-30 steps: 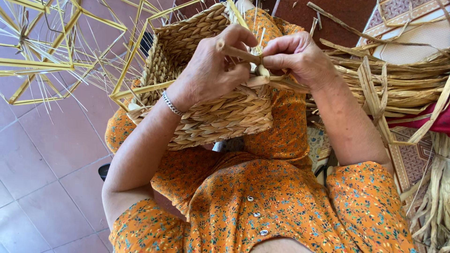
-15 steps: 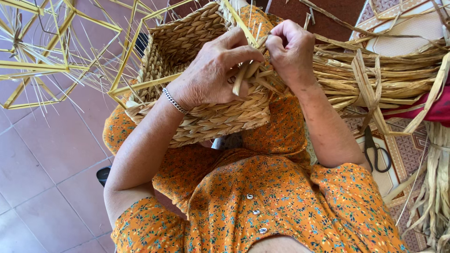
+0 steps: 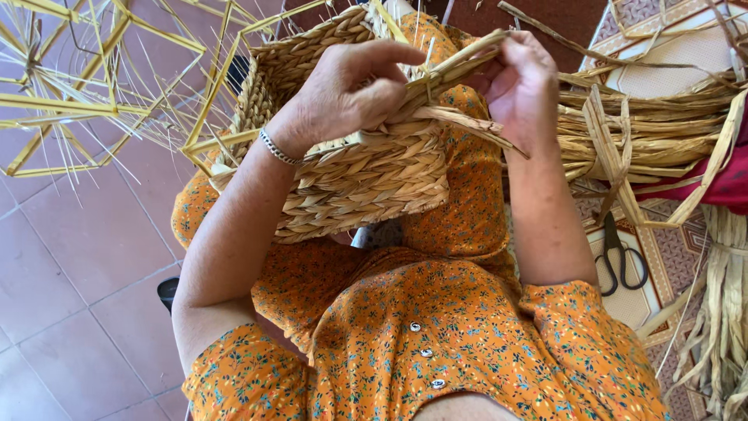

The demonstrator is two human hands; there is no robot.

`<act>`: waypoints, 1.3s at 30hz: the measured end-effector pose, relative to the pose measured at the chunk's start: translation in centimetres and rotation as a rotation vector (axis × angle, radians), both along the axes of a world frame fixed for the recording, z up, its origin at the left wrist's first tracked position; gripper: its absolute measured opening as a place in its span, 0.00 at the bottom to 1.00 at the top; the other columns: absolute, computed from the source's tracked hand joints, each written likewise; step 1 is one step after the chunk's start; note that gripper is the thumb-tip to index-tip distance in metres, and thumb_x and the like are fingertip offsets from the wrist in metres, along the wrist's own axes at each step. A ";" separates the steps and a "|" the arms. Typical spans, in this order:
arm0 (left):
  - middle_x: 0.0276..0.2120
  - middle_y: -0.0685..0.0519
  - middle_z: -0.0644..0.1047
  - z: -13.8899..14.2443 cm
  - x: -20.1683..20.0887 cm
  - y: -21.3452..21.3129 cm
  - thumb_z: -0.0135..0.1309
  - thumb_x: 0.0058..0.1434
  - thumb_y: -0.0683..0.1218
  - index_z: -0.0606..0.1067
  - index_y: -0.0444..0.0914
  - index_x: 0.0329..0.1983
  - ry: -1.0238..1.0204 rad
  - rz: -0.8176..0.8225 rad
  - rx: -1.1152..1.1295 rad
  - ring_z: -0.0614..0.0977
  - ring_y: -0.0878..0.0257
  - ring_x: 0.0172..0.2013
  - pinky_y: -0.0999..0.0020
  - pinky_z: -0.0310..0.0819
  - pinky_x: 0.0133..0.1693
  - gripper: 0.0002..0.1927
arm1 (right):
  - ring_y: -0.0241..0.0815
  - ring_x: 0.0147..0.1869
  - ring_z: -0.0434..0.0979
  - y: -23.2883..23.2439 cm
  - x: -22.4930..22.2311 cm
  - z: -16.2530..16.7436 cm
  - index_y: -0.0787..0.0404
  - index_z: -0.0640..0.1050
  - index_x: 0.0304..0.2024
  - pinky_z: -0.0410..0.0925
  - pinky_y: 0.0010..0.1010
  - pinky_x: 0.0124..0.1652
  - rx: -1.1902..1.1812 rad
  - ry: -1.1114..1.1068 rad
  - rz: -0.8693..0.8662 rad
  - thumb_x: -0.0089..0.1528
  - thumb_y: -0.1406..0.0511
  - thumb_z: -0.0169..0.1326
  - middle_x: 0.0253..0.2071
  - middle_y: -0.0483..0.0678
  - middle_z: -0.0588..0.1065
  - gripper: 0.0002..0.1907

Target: The person weaves a rectangular basket by hand, interlacing dried palm strips through a pre-formed frame. They repeatedly pull and tighten the strips to build up the basket walls.

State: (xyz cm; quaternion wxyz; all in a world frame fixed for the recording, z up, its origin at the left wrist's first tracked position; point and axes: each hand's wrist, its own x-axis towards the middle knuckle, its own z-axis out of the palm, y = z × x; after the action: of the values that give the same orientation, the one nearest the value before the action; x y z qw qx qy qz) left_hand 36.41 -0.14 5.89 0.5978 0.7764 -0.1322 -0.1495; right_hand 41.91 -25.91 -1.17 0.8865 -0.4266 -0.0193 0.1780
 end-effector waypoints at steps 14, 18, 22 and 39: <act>0.43 0.54 0.79 -0.2 -0.1 0.4 0.55 0.59 0.39 0.66 0.36 0.70 -0.042 -0.017 -0.075 0.79 0.74 0.36 0.75 0.80 0.39 0.33 | 0.29 0.22 0.58 -2.9 -2.0 -2.2 0.59 0.80 0.41 0.54 0.19 0.22 -0.540 -0.173 0.073 0.75 0.59 0.50 0.28 0.41 0.74 0.14; 0.31 0.54 0.81 -0.3 0.1 -0.6 0.69 0.59 0.46 0.73 0.36 0.58 0.004 0.036 0.185 0.80 0.74 0.28 0.75 0.77 0.31 0.27 | 0.30 0.22 0.59 -4.2 -4.0 -4.3 0.58 0.80 0.37 0.55 0.20 0.23 -0.122 -0.010 -0.048 0.78 0.58 0.49 0.23 0.38 0.69 0.17; 0.28 0.54 0.84 -0.6 0.5 -1.6 0.69 0.59 0.46 0.84 0.36 0.39 0.027 -0.019 0.242 0.81 0.73 0.28 0.75 0.79 0.32 0.09 | 0.30 0.19 0.63 -5.7 -5.6 -5.1 0.59 0.80 0.40 0.56 0.21 0.19 0.067 -0.002 -0.077 0.77 0.61 0.47 0.25 0.44 0.74 0.15; 0.25 0.55 0.83 -0.4 2.5 -2.3 0.66 0.57 0.45 0.84 0.40 0.33 0.146 -0.013 0.401 0.81 0.71 0.23 0.72 0.79 0.28 0.04 | 0.45 0.45 0.80 -7.9 -6.0 6.7 0.62 0.79 0.45 0.75 0.37 0.47 -1.099 -1.113 -0.177 0.77 0.63 0.51 0.42 0.53 0.80 0.11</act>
State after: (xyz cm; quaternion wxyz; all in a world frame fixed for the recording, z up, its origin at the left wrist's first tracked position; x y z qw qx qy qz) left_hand 38.93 -2.42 5.46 0.4384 0.8661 -0.0610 -0.2323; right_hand 35.87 -33.81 5.54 0.4193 -0.8302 -0.3359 -0.1490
